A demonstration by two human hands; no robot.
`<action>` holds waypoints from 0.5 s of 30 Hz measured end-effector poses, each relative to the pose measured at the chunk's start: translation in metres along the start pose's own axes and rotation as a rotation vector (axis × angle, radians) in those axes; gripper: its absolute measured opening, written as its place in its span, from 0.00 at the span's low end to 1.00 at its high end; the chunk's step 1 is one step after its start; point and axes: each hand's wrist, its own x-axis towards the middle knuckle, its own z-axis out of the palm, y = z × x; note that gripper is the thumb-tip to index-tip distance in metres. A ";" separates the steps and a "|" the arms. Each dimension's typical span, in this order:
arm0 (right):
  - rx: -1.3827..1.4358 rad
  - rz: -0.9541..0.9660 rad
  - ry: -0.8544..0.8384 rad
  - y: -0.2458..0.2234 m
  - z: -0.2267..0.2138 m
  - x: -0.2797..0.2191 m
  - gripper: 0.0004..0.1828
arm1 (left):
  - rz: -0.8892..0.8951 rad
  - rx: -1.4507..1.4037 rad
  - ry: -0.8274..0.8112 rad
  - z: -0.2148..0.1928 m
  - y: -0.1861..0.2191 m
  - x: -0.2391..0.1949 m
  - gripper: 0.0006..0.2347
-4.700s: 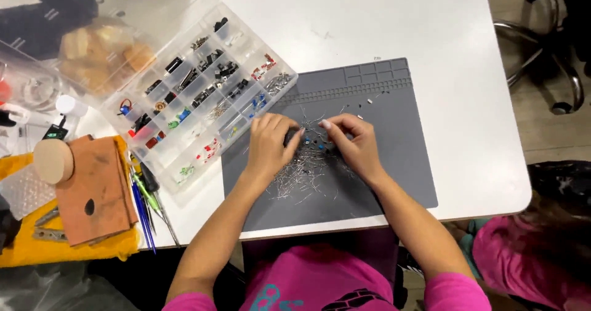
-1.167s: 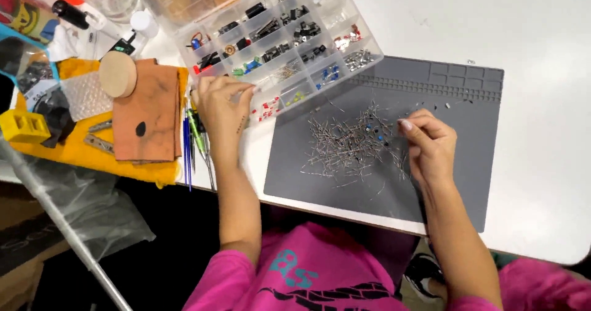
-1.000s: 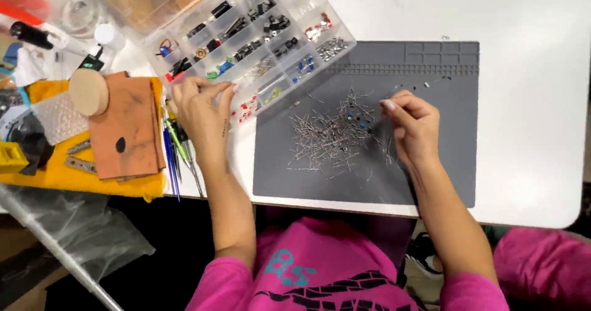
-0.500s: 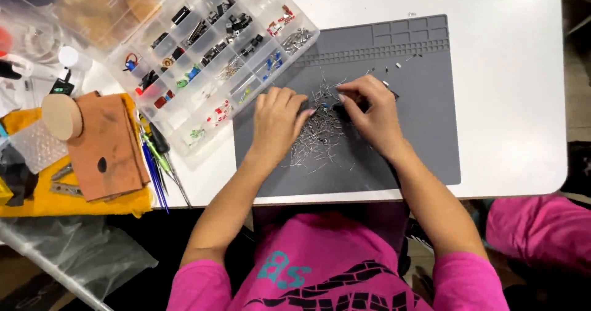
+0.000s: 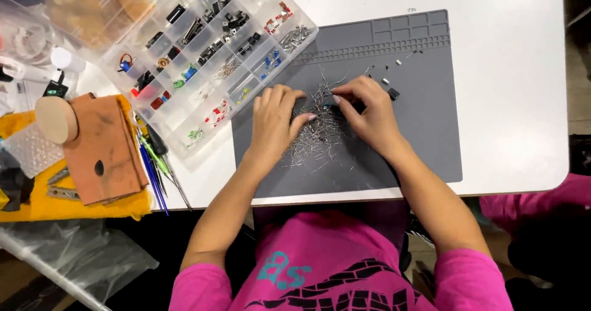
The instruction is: The person sorts small electronic components, primarily resistors, from a pile on a gray mat. They pick up individual components, briefly inspect them, and place them into compartments of a clear plastic organizer box. The process is repetitive and continues throughout the clip.
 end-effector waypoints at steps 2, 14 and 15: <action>0.001 0.005 -0.010 -0.006 0.001 0.000 0.08 | 0.009 -0.011 -0.021 0.000 0.002 -0.001 0.15; 0.086 0.018 -0.065 -0.003 0.001 -0.002 0.06 | 0.040 -0.284 0.083 0.004 0.003 -0.004 0.05; 0.130 0.025 -0.080 -0.003 0.001 -0.002 0.06 | 0.014 -0.372 0.132 0.001 0.003 -0.004 0.05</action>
